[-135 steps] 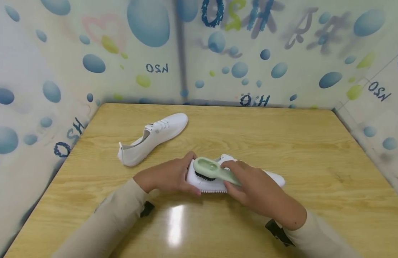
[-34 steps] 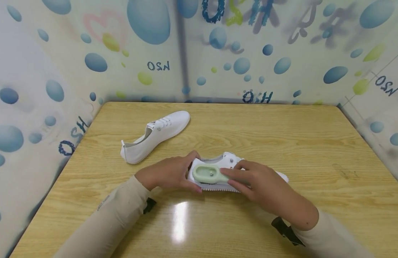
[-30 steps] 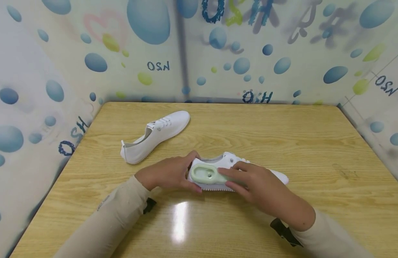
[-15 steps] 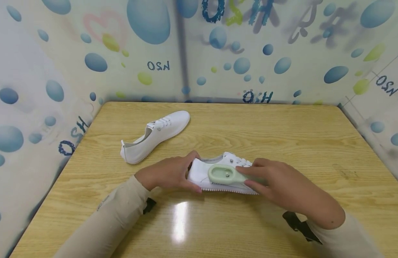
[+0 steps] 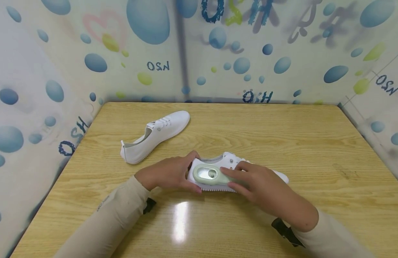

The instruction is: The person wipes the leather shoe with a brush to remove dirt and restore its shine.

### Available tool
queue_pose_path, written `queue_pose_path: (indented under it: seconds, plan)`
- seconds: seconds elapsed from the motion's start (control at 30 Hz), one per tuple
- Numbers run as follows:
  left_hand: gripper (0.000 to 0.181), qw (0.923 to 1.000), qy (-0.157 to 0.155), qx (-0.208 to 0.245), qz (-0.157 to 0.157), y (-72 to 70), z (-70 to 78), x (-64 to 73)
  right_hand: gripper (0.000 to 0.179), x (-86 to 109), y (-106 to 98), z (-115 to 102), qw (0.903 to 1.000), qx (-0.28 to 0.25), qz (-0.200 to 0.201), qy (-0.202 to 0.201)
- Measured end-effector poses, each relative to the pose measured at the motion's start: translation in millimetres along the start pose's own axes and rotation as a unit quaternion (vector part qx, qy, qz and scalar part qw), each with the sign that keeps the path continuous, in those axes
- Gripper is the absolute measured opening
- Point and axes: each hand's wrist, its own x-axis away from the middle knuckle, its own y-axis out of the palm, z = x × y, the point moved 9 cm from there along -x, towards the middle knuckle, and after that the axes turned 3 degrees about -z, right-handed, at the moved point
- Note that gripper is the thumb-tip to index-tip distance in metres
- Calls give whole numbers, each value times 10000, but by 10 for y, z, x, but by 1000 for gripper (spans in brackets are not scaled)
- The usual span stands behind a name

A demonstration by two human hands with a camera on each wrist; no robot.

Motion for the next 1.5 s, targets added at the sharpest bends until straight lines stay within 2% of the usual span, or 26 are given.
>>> queue_pose_path:
  seconds: [0.17, 0.43, 0.63, 0.77, 0.9, 1.23, 1.37, 1.5]
  plan:
    - [76, 9999, 10, 100, -29, 12, -9, 1, 41, -12, 29, -24, 9998, 126, 138, -56]
    - [75, 9999, -60, 95, -55, 19, -28, -5, 40, 52, -39, 136, 9961, 130, -629, 600]
    - [76, 9999, -130, 88, -43, 8, -40, -4, 40, 144, -161, 247, 9924, 189, -927, 791]
    - [77, 9998, -191, 73, -57, 11, -53, 1, 41, 173, -168, 295, 9900, 152, -1104, 866]
    - [78, 9998, -163, 121, -76, 15, -53, 1, 41, 141, -122, 261, 9913, 57, -1069, 760]
    - [75, 9996, -19, 261, -118, 23, -34, -1, 40, 17, 15, 40, 9989, 193, -407, 151]
    - [75, 9996, -11, 258, -116, 24, -35, -5, 41, 7, 30, 13, 9989, 228, -406, 99]
    - [74, 9995, -75, 276, -134, 28, -43, -9, 43, 36, 7, 64, 9972, 372, -613, 233]
